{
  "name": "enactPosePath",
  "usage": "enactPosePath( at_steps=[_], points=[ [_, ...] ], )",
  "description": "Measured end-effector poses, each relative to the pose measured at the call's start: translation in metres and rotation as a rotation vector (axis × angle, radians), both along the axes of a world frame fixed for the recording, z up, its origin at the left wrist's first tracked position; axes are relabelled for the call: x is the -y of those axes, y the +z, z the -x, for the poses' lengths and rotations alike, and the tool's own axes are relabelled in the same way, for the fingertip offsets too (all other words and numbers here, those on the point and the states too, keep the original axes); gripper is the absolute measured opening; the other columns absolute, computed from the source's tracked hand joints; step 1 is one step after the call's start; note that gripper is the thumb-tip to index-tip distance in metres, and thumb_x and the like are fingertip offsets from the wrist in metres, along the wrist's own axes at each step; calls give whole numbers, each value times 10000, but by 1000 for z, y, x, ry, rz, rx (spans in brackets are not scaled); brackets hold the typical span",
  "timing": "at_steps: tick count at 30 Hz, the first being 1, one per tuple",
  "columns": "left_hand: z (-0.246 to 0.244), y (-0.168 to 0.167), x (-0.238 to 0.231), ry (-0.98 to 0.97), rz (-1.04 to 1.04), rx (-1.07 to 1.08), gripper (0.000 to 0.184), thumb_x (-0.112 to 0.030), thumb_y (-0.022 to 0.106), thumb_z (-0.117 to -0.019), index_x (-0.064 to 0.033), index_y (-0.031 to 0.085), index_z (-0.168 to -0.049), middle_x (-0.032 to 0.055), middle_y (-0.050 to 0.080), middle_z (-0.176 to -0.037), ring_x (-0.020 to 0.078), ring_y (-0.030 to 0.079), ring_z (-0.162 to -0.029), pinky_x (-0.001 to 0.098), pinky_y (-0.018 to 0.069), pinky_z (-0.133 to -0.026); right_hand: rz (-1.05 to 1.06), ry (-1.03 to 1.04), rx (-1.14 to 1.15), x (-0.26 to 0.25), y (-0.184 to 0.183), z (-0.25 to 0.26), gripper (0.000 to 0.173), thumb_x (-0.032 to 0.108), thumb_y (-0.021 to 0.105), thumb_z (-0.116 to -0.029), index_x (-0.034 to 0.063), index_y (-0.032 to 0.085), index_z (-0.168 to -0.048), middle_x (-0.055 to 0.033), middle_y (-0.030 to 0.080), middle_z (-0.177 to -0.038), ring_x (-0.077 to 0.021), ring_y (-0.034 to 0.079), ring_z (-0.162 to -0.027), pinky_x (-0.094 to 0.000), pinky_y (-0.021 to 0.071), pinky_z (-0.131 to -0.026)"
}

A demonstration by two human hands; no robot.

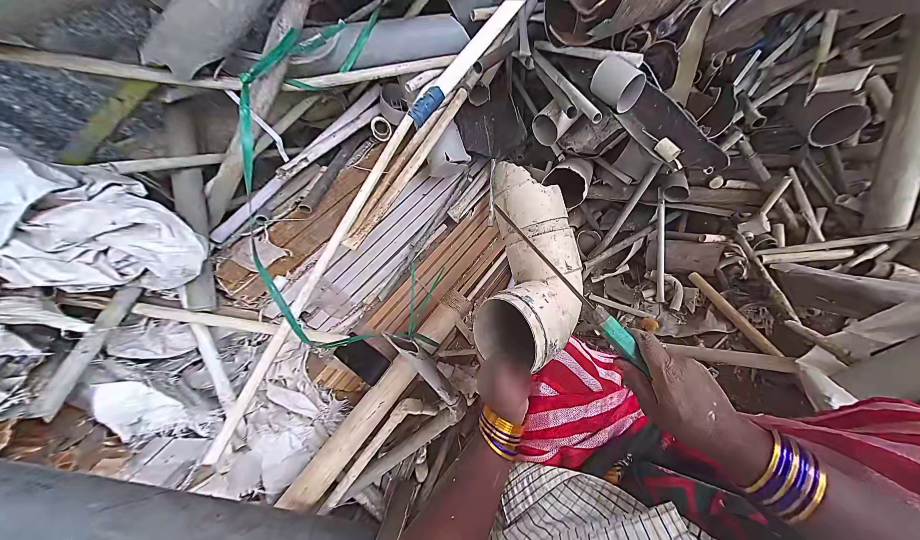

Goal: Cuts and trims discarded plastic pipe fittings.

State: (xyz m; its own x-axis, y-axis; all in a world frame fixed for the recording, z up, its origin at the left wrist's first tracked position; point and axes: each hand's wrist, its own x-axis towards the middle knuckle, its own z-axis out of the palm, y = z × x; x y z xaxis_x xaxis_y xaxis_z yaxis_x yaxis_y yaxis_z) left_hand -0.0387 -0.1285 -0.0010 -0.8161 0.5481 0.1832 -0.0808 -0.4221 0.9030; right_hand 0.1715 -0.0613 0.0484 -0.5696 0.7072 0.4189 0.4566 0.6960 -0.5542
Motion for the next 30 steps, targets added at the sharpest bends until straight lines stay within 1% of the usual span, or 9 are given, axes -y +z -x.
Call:
enactPosePath(
  at_steps=[3, 7, 12, 16, 21, 23, 26, 28, 30],
  points=[
    [-1, 1, 1, 8, 5, 4, 511, 76, 408, -798, 18, 400, -1305, 36, 623, -1101, 70, 652, -1027, 276, 546, -936, -203, 38, -180, -2, -14, 2, 454, 364, 412, -1064, -42, 563, -1200, -109, 632, -697, -226, 643, -556, -355, 525, -484],
    [3, -3, 2, -6, 14, -27, 536, 55, 414, -800, 51, 385, -1335, 69, 612, -1128, 94, 643, -1044, 292, 539, -944, 522, 84, 501, -18, 15, 6, 401, 304, 417, -1108, -20, 456, -1341, -268, 654, -1020, -465, 672, -1005, -592, 518, -841],
    [0, 0, 2, -7, 2, -5, 528, 69, 409, -805, 22, 390, -1331, 39, 628, -1120, 75, 652, -1043, 276, 542, -947, -157, 3, -144, -8, -21, 11, 456, 307, 457, -1015, -96, 602, -1172, -152, 653, -694, -310, 670, -562, -437, 535, -485],
    [2, -1, 1, -11, 19, -16, 542, 65, 412, -809, 51, 384, -1350, 82, 607, -1136, 99, 640, -1041, 296, 538, -942, 538, 102, 473, -27, 3, 13, 412, 312, 416, -1110, -14, 443, -1361, -271, 649, -1059, -458, 667, -1037, -596, 515, -866],
    [5, -5, 3, -45, -39, -26, 445, 70, 430, -778, -12, 469, -1213, 3, 676, -1030, 69, 678, -989, 288, 564, -910, -98, 24, -194, -24, -18, 8, 495, 323, 460, -1026, -113, 594, -1218, -188, 679, -764, -345, 687, -623, -484, 548, -539],
    [5, -5, 5, -59, -40, -33, 441, 77, 432, -771, -21, 473, -1199, -8, 677, -1008, 67, 680, -975, 291, 569, -901, -98, 57, -115, -27, -21, 3, 480, 323, 460, -1033, -107, 582, -1209, -189, 673, -758, -343, 691, -633, -472, 553, -546],
    [7, -5, 5, -75, -38, -57, 473, 73, 448, -749, -8, 457, -1215, -5, 672, -1013, 61, 677, -970, 284, 568, -893, 434, 145, 539, -45, 11, 2, 412, 314, 417, -1112, -19, 455, -1350, -281, 643, -1038, -480, 661, -1016, -610, 508, -844],
    [9, -6, 6, -95, -44, -56, 498, 80, 446, -755, 1, 438, -1247, 1, 667, -1028, 63, 676, -977, 283, 569, -897, 339, 120, 438, -44, 13, -1, 427, 318, 448, -1095, -25, 505, -1344, -281, 663, -987, -491, 676, -953, -623, 511, -793],
    [8, -7, 7, -100, -62, -49, 501, 86, 452, -740, -13, 451, -1232, -6, 684, -1026, 62, 685, -983, 284, 572, -900, -21, 94, 59, -34, 1, -5, 472, 333, 468, -1041, -74, 594, -1243, -221, 665, -779, -416, 692, -680, -551, 536, -581]
  ],
)
